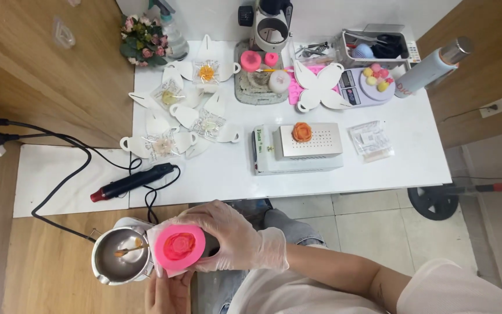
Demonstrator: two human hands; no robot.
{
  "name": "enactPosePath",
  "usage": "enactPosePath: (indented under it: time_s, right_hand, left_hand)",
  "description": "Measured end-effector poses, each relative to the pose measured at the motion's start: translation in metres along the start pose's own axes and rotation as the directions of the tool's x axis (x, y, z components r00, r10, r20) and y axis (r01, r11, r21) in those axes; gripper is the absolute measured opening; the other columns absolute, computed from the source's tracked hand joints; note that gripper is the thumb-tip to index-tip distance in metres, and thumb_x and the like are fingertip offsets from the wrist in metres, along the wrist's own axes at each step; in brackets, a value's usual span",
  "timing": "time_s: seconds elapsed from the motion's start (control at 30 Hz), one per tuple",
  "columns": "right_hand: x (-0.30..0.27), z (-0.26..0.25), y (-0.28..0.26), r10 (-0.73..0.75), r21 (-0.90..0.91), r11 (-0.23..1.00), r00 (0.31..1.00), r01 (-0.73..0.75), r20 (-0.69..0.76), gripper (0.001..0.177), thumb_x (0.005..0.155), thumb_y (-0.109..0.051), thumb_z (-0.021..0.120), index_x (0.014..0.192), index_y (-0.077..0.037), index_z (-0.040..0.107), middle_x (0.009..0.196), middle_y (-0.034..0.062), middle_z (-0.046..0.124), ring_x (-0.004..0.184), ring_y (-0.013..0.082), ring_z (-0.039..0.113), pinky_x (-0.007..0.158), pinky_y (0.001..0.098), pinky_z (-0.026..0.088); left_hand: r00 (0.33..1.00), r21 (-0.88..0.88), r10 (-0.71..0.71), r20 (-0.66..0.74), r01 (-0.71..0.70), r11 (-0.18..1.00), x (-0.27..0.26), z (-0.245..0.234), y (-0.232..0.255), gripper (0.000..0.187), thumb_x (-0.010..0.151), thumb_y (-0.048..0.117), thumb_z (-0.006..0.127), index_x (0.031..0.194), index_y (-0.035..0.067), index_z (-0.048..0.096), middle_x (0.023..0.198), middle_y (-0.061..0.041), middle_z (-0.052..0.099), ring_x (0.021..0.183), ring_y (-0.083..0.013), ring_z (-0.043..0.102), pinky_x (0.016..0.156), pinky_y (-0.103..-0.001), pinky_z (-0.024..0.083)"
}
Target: Pouring, molding, and finishing wax to create decorative rose-shaped candles.
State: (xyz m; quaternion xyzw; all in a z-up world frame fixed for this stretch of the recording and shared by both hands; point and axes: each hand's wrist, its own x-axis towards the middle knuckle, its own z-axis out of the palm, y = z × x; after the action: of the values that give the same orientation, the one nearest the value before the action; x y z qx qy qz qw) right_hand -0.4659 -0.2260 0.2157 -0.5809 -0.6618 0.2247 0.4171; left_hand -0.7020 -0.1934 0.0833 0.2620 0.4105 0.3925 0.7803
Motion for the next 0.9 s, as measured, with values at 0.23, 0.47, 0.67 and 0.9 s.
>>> enactPosePath:
  time_s: [0.23,0.47,0.67,0.9]
  right_hand:
    - [0.008,-0.060,0.046,0.033,0.216,0.975,0.996,-0.049,0.077,0.078,0.073,-0.037,0.093,0.136,-0.008,0.057,0.137,0.0082,0.060,0.130,0.0282,0.056,0.115,0.0402,0.045]
    - [0.017,-0.115,0.107,0.012,0.219,0.976,1.000,-0.011,0.000,0.074,0.073,-0.016,0.092,0.137,-0.006,0.055,0.139,0.0083,0.061,0.128,0.0265,0.061,0.105,0.0363,0.053]
    - [0.022,-0.161,0.127,-0.122,0.204,0.973,0.990,0.104,0.077,0.080,0.071,-0.011,0.091,0.141,-0.006,0.053,0.141,0.0101,0.059,0.133,0.0289,0.056,0.111,0.0399,0.050]
    - [0.019,-0.177,0.131,-0.147,0.127,0.983,0.982,0.132,0.119,0.080,0.068,-0.012,0.093,0.139,-0.007,0.055,0.138,0.0097,0.060,0.131,0.0317,0.057,0.111,0.0415,0.051]
  left_hand:
    - [0.990,-0.235,0.014,-0.137,-0.046,0.971,0.010,0.111,-0.012,0.042,0.107,0.023,0.044,0.138,-0.005,0.052,0.136,-0.015,0.062,0.121,-0.0240,0.061,0.101,-0.045,0.047]
    - [0.928,0.014,0.196,-0.316,-0.202,0.979,0.034,0.182,-0.045,0.029,0.098,0.006,0.065,0.125,0.001,0.057,0.117,-0.007,0.070,0.105,-0.0139,0.066,0.090,-0.031,0.053]
    - [0.920,0.307,0.235,-0.315,-0.135,0.942,0.035,0.230,-0.028,0.020,0.096,0.009,0.066,0.114,0.002,0.067,0.107,-0.005,0.073,0.096,-0.0101,0.067,0.082,-0.027,0.053]
    - [0.953,0.474,0.242,-0.183,-0.130,0.871,0.038,0.248,-0.031,0.015,0.095,0.005,0.060,0.109,0.000,0.065,0.096,-0.003,0.069,0.088,-0.0084,0.064,0.076,-0.025,0.051]
